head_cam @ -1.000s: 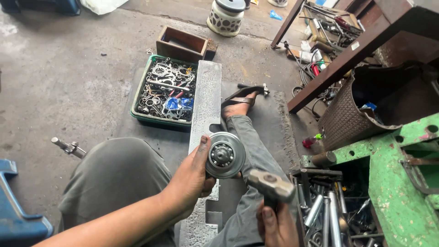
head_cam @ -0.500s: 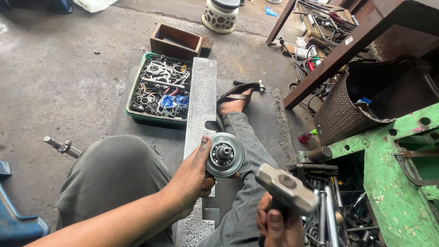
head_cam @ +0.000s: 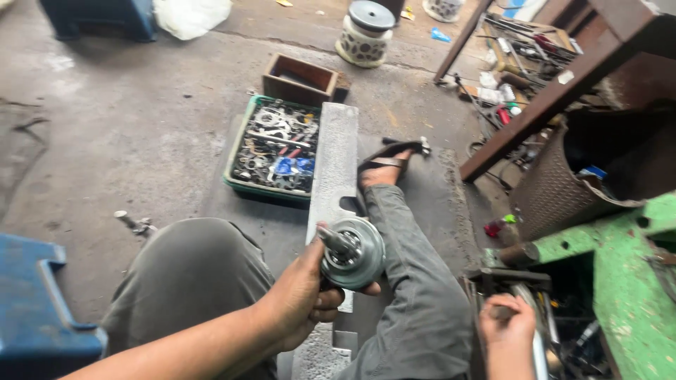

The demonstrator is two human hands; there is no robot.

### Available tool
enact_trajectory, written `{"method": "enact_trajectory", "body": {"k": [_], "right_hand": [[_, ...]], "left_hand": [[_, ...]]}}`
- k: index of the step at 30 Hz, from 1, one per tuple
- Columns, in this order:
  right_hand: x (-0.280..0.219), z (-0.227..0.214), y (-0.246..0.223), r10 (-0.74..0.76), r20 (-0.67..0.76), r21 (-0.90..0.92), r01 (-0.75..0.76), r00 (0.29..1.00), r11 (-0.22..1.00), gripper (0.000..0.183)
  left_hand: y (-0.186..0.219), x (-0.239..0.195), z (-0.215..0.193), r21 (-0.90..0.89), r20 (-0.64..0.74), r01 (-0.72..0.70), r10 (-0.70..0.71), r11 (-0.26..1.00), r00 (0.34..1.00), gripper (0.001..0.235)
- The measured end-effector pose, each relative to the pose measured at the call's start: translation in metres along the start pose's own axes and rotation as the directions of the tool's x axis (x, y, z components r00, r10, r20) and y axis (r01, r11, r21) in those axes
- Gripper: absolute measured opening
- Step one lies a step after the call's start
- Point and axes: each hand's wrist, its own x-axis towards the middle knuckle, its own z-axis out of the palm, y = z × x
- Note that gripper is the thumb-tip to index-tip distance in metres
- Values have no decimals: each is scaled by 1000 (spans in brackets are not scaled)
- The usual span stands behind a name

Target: The person sits on the workshop floor and assembles a motorcycle crankshaft and connecting rod assembly, fitting the piston and aligning the pin by hand. They use a mallet to tap the pin into place, then rotate and press the assembly to seat the components together.

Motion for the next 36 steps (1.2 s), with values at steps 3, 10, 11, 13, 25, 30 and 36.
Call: {"method": "enact_trajectory", "body": {"k": [3,10,11,13,25,30,36], "right_hand": [[52,-53,31,-189,-19,-55,187,982,981,16],[-189,235,274,-72,229,-838,234,971,494,59],[-163,208,280,-61,236,-836,235,970,496,59],[-110,155,291,496,702,-708,569,511,418,88],[-104,251,482,374,412,-698,23,831,716,66],[-102,242,527,460,370,-928,298,807,223,69],[-98,194,589,526,480,-751,639,702,-167,56]], "left_hand": [[4,-10,-7,-9,26,-21,21,1000,999,68],[-4,-22,-18,-79,145,2,9,997,989,76],[-7,-20,-22,-77,138,-9,20,997,990,76],[-15,-17,-31,-174,119,-21,42,984,992,69],[127,-82,-84,905,-86,66,-29,-421,996,63],[117,-64,-269,948,-283,256,134,191,950,33],[-98,2,-407,607,-374,-48,339,793,863,67]]}}
